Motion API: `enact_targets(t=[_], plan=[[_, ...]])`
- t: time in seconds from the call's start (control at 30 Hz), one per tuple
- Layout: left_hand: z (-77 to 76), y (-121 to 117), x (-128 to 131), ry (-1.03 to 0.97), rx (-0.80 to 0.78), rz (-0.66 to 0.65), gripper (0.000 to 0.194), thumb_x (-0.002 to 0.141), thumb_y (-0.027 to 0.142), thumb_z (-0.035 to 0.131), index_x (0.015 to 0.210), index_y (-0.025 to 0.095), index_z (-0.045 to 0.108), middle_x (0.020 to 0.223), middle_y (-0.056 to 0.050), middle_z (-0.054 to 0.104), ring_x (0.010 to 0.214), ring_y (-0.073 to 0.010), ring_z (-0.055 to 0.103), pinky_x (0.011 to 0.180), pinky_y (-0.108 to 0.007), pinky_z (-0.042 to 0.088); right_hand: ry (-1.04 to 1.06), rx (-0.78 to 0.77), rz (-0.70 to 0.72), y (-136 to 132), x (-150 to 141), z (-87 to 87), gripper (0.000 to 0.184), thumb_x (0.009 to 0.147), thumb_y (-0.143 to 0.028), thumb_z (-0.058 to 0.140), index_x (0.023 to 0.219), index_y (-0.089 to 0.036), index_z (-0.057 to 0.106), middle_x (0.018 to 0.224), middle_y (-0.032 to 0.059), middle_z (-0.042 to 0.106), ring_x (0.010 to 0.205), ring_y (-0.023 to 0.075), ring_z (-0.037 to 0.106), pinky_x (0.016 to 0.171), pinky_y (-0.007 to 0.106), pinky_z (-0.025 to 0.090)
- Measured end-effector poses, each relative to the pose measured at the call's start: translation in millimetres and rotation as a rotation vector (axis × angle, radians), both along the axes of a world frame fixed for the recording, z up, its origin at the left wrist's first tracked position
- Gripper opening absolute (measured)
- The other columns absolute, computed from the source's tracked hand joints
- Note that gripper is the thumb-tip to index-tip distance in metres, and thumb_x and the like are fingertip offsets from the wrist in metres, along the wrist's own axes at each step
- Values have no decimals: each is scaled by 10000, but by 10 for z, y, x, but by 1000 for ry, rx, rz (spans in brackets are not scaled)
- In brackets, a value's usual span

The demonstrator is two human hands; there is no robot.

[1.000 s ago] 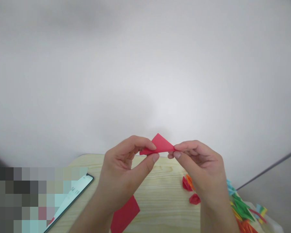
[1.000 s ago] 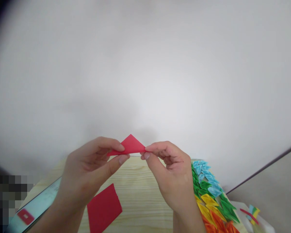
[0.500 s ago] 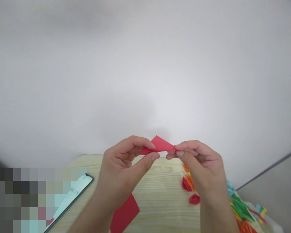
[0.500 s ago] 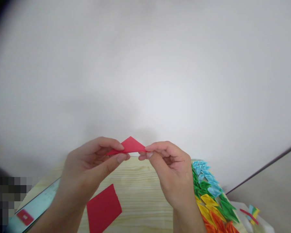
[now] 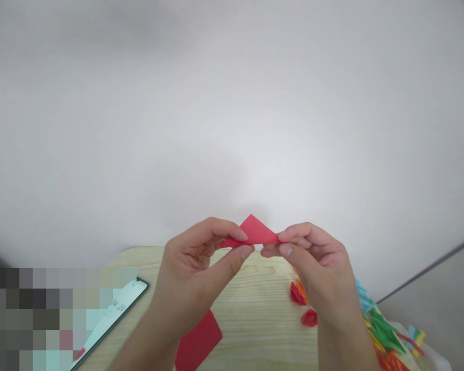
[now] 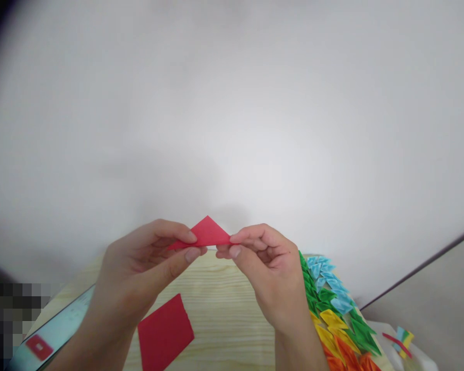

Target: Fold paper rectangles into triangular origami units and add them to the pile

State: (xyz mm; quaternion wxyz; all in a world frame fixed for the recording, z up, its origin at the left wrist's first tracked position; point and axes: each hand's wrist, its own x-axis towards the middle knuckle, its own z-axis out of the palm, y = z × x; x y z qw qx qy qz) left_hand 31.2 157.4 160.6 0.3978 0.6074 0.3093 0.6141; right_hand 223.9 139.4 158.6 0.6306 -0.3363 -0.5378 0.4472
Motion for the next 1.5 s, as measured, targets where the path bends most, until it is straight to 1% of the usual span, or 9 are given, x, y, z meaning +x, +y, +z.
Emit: enact_targets(t=[0.17, 0.33, 0.5, 0.63, 0.87, 1.07, 1.33, 1.43, 1.5], plan=[[2, -1, -6, -9, 12, -15, 114, 821, 169, 843, 873, 216, 754, 836, -19, 799, 796, -172, 750, 710, -260, 586, -22, -19, -36, -17, -9, 23, 83, 925, -304, 793, 936, -228, 761, 852, 49, 838, 803, 183, 800, 748, 266, 627], [15, -13, 1, 11, 31, -49, 94, 847, 184, 828, 881, 219, 748, 845, -14, 791, 819, -166, 745, 767, -269, 588, -101, -3, -108, -61, -51, 104, 117, 900, -294, 818, 884, -215, 733, 832, 36, 820, 787, 171, 767, 743, 273, 603], [-25, -13, 1, 10, 43, -2, 102, 874, 209, 814, 925, 229, 729, 851, 3, 775, 830, -150, 742, 740, -239, 569, -91, 37, -144, -46, -84, 67, 153, 915, -297, 802, 886, -218, 674, 809, 28, 802, 774, 178, 741, 742, 298, 581], [-62, -3, 2, -9, 20, 6, 169, 880, 228, 815, 996, 237, 692, 886, 3, 769, 849, -156, 740, 740, -249, 561, -78, 64, -140, -35, -79, 31, 140, 934, -290, 779, 945, -232, 652, 799, 16, 792, 770, 183, 729, 744, 313, 568], [-66, 18, 13, 20, 24, -13, 141, 913, 235, 781, 1015, 238, 683, 868, 6, 740, 817, -139, 696, 715, -248, 529, -108, 32, -159, -77, -93, 94, 140, 934, -278, 767, 963, -242, 635, 817, 13, 779, 794, 194, 714, 774, 333, 548], [-66, 1, 39, 27, 25, -43, 118, 923, 234, 771, 997, 254, 681, 887, 12, 727, 846, -141, 680, 751, -262, 523, -90, -16, -70, -65, -129, 74, 284, 892, -280, 816, 1123, -269, 650, 903, 5, 786, 845, 198, 732, 790, 329, 561], [-81, 33, -2, 110, 56, -99, 55, 1010, 255, 657, 1048, 276, 691, 805, 31, 681, 778, -118, 633, 740, -262, 490, -65, 49, -119, -1, -115, -29, 199, 889, -286, 826, 1026, -253, 685, 845, -8, 745, 774, 146, 666, 702, 249, 518], [-80, 36, -11, 130, 62, -78, 52, 1015, 265, 645, 1039, 265, 692, 802, 24, 662, 774, -124, 616, 730, -268, 478, -70, 32, -129, 6, -119, -12, 191, 890, -302, 822, 1011, -248, 684, 848, -5, 736, 769, 151, 660, 686, 252, 513], [-77, 34, -8, 137, 57, -77, 55, 1019, 270, 637, 1033, 259, 689, 805, 19, 656, 787, -130, 613, 735, -273, 475, -83, 12, -103, -5, -121, 18, 226, 896, -308, 814, 1067, -258, 675, 860, -2, 749, 791, 163, 676, 719, 272, 526]])
